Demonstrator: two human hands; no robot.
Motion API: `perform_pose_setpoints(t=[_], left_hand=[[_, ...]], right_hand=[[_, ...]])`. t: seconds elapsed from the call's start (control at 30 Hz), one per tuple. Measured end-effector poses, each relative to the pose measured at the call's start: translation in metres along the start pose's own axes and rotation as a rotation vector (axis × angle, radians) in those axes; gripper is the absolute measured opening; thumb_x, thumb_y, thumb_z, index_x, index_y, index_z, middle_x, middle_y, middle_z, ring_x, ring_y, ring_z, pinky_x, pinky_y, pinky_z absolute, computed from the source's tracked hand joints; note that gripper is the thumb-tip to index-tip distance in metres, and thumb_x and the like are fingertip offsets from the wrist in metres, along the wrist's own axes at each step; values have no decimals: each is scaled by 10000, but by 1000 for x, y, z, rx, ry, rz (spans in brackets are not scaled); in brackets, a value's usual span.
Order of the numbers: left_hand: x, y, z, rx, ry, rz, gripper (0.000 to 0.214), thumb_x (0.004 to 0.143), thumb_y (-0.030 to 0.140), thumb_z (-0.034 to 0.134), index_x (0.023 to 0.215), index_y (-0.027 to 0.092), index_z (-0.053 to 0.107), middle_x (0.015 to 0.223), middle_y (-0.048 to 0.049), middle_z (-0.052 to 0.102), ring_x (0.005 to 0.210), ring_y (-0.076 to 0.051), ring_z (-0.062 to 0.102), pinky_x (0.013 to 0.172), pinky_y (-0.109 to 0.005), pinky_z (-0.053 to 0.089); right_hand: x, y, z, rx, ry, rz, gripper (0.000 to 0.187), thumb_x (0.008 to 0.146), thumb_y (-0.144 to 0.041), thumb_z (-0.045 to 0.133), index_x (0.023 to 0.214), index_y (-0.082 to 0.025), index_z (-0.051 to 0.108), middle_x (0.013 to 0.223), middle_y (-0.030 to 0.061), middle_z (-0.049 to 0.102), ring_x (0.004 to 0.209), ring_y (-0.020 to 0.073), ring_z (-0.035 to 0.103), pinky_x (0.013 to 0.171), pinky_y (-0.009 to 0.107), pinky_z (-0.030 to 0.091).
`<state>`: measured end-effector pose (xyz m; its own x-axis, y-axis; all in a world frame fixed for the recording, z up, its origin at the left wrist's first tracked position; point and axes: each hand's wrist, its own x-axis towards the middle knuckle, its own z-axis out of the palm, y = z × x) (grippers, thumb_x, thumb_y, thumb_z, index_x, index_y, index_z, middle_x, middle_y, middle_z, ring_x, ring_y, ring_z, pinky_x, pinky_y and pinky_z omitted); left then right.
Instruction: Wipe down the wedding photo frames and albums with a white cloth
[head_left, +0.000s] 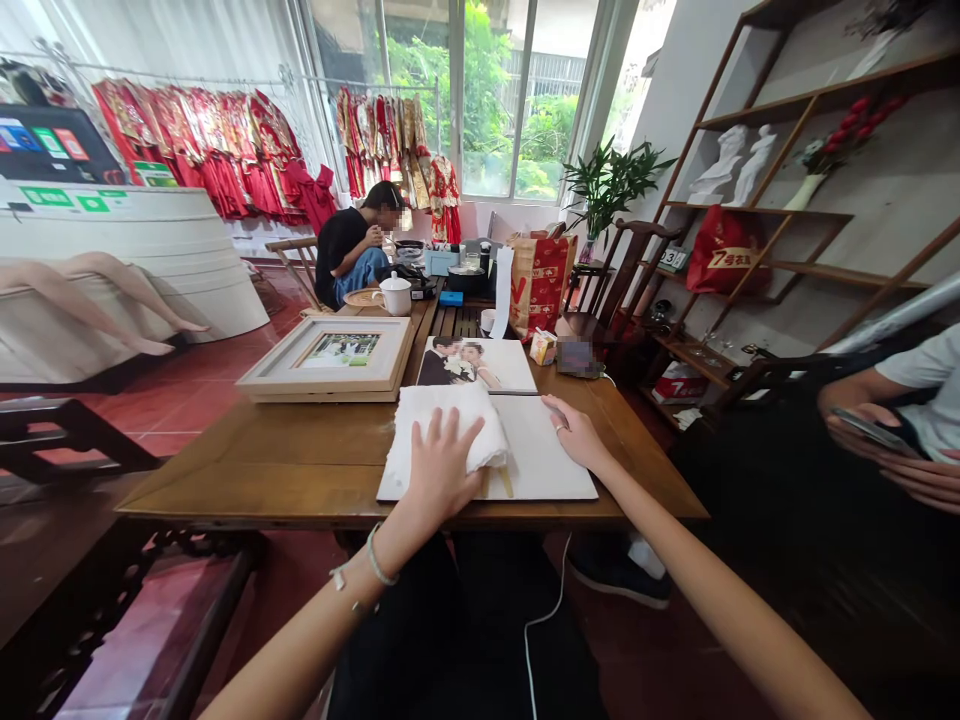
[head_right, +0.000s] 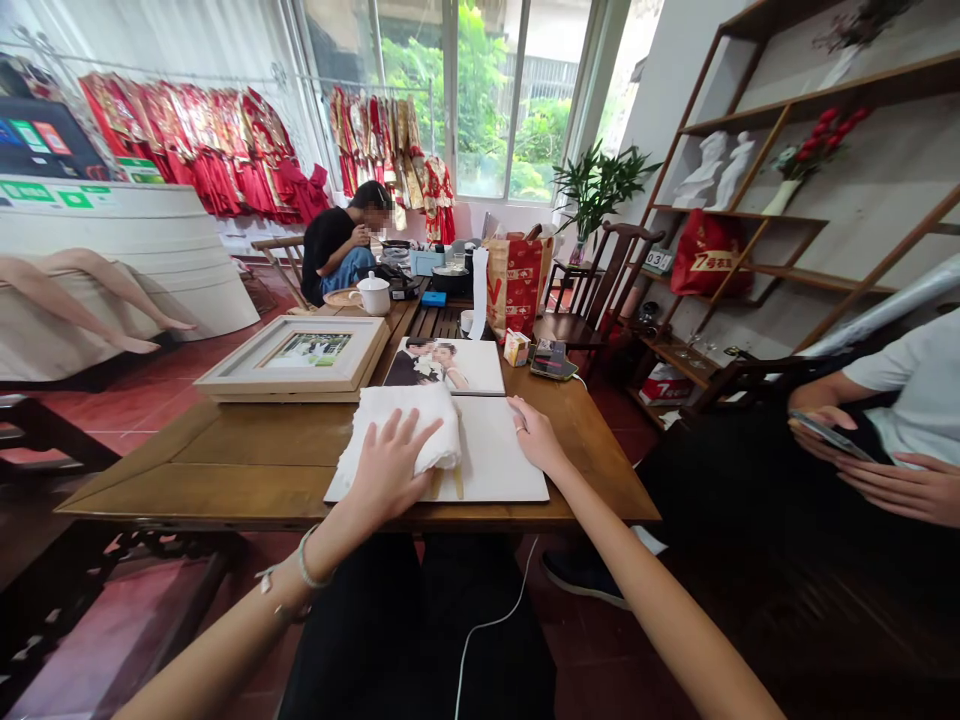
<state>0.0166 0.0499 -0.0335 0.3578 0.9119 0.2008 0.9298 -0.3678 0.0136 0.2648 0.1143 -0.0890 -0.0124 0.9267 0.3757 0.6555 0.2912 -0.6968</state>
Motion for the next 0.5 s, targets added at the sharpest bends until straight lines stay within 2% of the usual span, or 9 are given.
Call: perform_pose_setpoints(t=[0.17,0.27,0.37,0.5], left_hand=[[-57,6,-4,-38,3,14,743,730,323,586,1414,326,295,1491,-87,271,1373,-359,145,1065,-588,132],[-74,7,-5,-61,16,20,749,732,327,586,1415,354,280,1501,-61,253,1383,-339,125,1078,-573,120],[-64,0,-8,-66,-5,24,700,752,328,568,1401,368,309,1490,-45,283,1379,-329,157,1077,-561,156],[-24,-23,-9,-28,-61,53,637,784,314,536,1390,354,344,1478,-47,311,1363,-324,215,1064,-547,204]], right_hand=[[0,0,1,-9,-2,-5,426,827,-132,405,1219,-178,564,1309,88,549,1244,221,479,1060,413,365],[0,2,1,-11,-3,-7,429,828,-135,404,1225,-185,559,1310,80,550,1237,216,486,1055,406,371],[0,3,2,-12,3,-9,428,824,-136,408,1219,-184,564,1306,82,553,1235,221,488,1054,409,371],[0,2,2,-11,14,-12,423,819,-133,413,1201,-204,579,1292,71,566,1228,220,495,1052,415,373]])
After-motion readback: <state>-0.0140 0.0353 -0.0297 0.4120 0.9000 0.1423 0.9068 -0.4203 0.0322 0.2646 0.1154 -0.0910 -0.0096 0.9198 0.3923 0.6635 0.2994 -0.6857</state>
